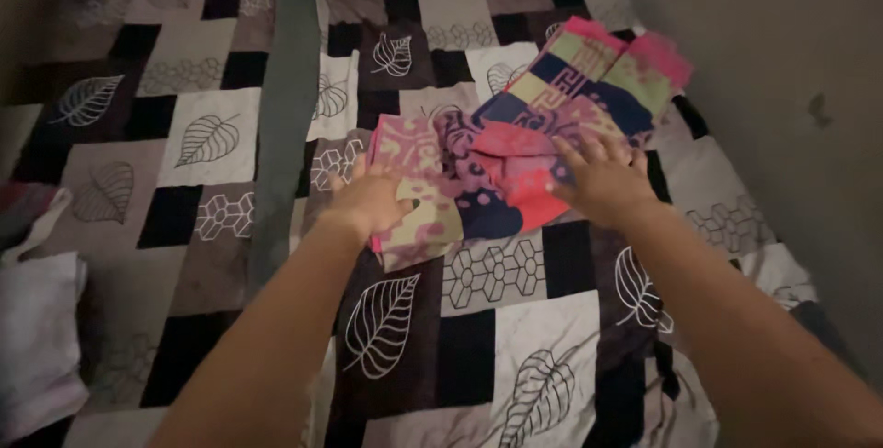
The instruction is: The person moves a series of pillows one by one from a pile onto the adjacent bed surface, including green, maroon, patterned, and yellow pillows, and then handles several items of laundry.
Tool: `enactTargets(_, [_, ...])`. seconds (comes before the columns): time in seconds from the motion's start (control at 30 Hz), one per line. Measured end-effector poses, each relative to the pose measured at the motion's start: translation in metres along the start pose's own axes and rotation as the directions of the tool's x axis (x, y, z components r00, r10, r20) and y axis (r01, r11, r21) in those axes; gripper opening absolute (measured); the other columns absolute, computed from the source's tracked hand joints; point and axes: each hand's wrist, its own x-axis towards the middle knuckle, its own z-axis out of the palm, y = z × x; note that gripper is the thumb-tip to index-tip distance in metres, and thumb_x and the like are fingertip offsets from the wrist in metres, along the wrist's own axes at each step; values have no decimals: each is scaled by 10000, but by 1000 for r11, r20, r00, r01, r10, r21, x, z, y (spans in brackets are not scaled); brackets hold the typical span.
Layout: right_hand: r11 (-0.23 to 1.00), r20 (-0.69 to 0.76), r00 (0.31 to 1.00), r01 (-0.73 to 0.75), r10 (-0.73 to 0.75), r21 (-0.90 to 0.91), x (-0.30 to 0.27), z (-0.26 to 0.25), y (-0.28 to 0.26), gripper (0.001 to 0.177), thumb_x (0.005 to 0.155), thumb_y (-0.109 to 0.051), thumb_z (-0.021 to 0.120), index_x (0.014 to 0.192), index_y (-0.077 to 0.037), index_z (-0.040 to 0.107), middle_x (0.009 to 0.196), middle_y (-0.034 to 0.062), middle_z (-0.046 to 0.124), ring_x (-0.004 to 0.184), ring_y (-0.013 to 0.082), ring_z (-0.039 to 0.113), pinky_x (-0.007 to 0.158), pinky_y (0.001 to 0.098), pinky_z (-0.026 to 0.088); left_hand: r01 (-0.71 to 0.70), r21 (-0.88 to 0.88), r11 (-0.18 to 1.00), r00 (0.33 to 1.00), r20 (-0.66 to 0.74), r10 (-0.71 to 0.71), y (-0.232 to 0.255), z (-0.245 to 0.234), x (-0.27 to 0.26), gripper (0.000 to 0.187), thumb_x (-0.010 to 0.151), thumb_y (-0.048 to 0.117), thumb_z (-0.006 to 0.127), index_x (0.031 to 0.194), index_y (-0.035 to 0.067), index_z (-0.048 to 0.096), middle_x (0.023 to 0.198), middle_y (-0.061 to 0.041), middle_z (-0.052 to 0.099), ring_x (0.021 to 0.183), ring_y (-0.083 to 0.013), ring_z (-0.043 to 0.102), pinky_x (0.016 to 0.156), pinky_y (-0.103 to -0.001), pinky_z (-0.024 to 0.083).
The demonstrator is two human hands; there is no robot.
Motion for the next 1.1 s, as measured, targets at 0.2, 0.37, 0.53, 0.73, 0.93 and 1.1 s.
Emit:
enactTargets(0.2, [997, 152, 988, -9, -3, 74, 54, 83, 8, 851, 894, -672, 519, 1611, -333, 212, 1678, 80, 209, 1537, 348, 177, 1156, 659, 197, 0, 19, 1000, 999, 51, -1, -2, 64, 77, 829, 929, 508, 617, 1623, 246, 246, 1693, -90, 173, 1573, -336, 60, 1190, -727, 64])
enactTargets(0.37, [982, 294, 955, -83, 31, 167, 82, 169, 11, 815, 920, -681, 490, 1609, -337, 226, 1702, 83, 180, 1531, 372, 199, 1155, 665, 233, 1, 0, 1000, 994, 108, -1, 4, 132, 126, 801, 877, 498, 698, 1575, 272, 376, 1695, -6, 279, 1599, -337, 145, 1272, -650, 106])
enactTargets(0.53, [791, 177, 959, -282, 221, 543, 104, 276, 11, 974, 926, -712, 573, 1686, -229, 202, 1600, 304, 279, 1382, 510, 366, 1102, 619, 417, -184, -77, 980, 983, 12, 185, 20, 162, 157, 1131, 678, 571, 844, 1576, 242, 239, 1652, -136, 272, 1502, -378, 277, 1167, -597, 336])
enactTargets(0.73, [-551, 833, 498, -636, 242, 540, 123, 321, -11, 799, 856, -717, 605, 1455, -193, 529, 1424, 118, 588, 1260, 360, 564, 1017, 616, 442, -33, 134, 990, 996, 87, 21, 48, 182, 153, 1238, 647, 460, 926, 1596, 300, 148, 1566, -254, 280, 1435, -489, 265, 1077, -753, 257])
enactTargets(0.93, [-851, 730, 684, -388, -9, 353, 143, 321, -13, 479, 905, -443, 721, 1255, -122, 657, 1262, 69, 716, 1174, 276, 687, 1059, 511, 552, -213, -73, 974, 966, -164, 199, 36, 191, 160, 556, 829, 155, 735, 1346, 155, 532, 1133, -148, 733, 1117, -385, 694, 931, -530, 558])
enactTargets(1.1, [-787, 578, 798, -241, 173, 568, 159, 287, 7, 377, 927, -259, 666, 1243, -55, 644, 1180, 111, 734, 1077, 294, 726, 954, 487, 604, -158, -74, 985, 982, -115, 148, 48, 140, 132, 492, 820, 251, 768, 1243, 132, 547, 1005, -164, 715, 979, -389, 690, 839, -514, 548])
